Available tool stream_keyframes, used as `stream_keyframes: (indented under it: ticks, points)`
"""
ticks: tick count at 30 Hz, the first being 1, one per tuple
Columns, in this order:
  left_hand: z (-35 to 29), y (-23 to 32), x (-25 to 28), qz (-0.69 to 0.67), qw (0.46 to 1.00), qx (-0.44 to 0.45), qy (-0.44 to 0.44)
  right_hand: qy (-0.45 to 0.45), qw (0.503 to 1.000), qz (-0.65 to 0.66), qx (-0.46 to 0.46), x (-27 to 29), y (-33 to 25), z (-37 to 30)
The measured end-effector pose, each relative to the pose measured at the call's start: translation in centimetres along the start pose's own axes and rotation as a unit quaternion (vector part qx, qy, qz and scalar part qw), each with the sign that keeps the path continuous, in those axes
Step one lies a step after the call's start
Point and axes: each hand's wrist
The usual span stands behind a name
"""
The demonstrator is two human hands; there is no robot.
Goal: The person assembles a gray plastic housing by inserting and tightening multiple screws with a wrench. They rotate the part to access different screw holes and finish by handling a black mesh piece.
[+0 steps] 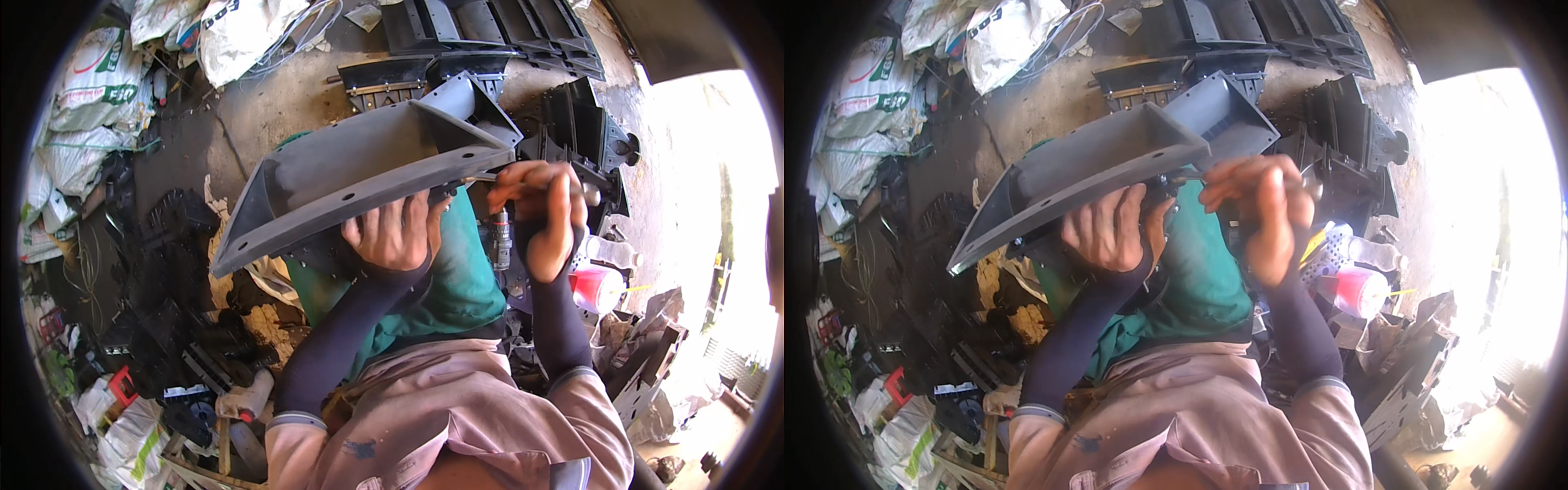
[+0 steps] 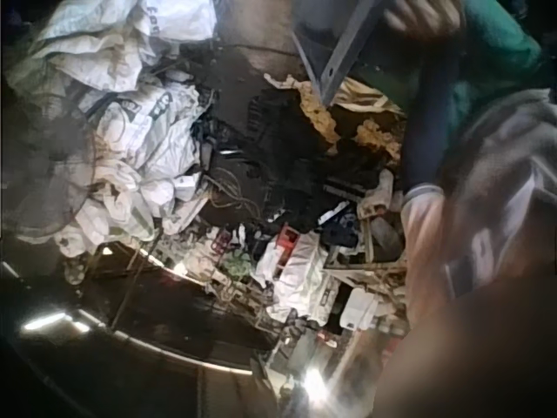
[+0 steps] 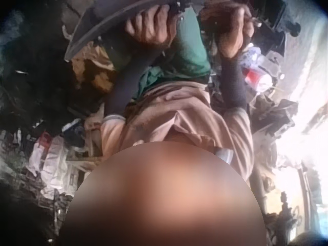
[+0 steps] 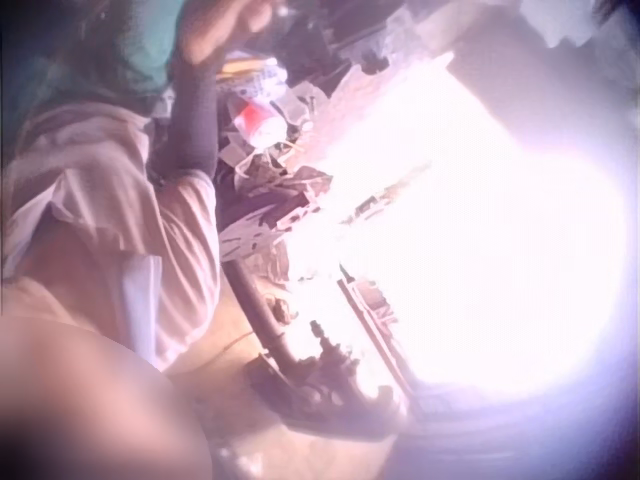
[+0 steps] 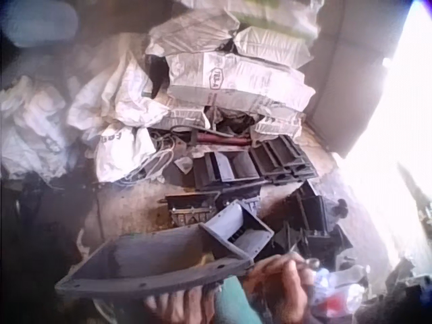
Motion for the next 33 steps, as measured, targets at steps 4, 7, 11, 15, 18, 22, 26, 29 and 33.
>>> stream_keyframes:
  ticks: [4, 7, 11, 15, 18, 22, 26, 29, 33]
  points:
    - [0.0, 0.1, -0.2, -0.005, 1.0, 0.001, 0.006, 0.029, 0.97, 0.188, -0.149, 0.5, 1.6, 0.6]
    - [-0.1, 0.3, -0.2, -0.002, 1.0, 0.014, 0.011, -0.155, 0.952, -0.263, 0.033, -0.8, 0.8, -1.8]
    - [0.0, 0.2, -0.1, -0.011, 1.0, 0.009, 0.001, -0.052, 0.985, -0.144, 0.08, -1.3, -0.2, -1.8]
    - [-0.1, 0.1, -0.2, -0.014, 1.0, 0.007, 0.013, 0.052, 0.977, 0.101, -0.179, -0.2, 0.3, 0.9]
    - [-0.3, 0.1, -0.2, -0.014, 1.0, 0.009, 0.003, -0.087, 0.993, -0.076, -0.03, -0.7, 0.7, 0.0]
    - [-0.6, 0.2, -0.2, -0.005, 1.0, 0.017, -0.006, -0.113, 0.953, -0.254, 0.117, -0.9, 0.3, -2.0]
    - [-0.7, 0.1, -0.6, -0.017, 1.0, 0.024, 0.013, 0.01, 0.996, -0.005, -0.094, 0.2, 0.4, 0.1]
    - [-0.6, 0.2, -0.6, -0.015, 1.0, 0.02, 0.012, -0.039, 0.995, -0.002, -0.09, -0.6, 0.5, 0.8]
    - [-0.6, 0.1, -0.2, -0.024, 0.999, 0.026, -0.03, -0.202, 0.892, -0.376, 0.146, -2.1, -0.2, -1.7]
Point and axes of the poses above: each hand's wrist, its own z-axis towards the middle knuckle, its own x-axis out of the back of the hand, y = z × x, and after that the axes turned 3 degrees about x, right-handed
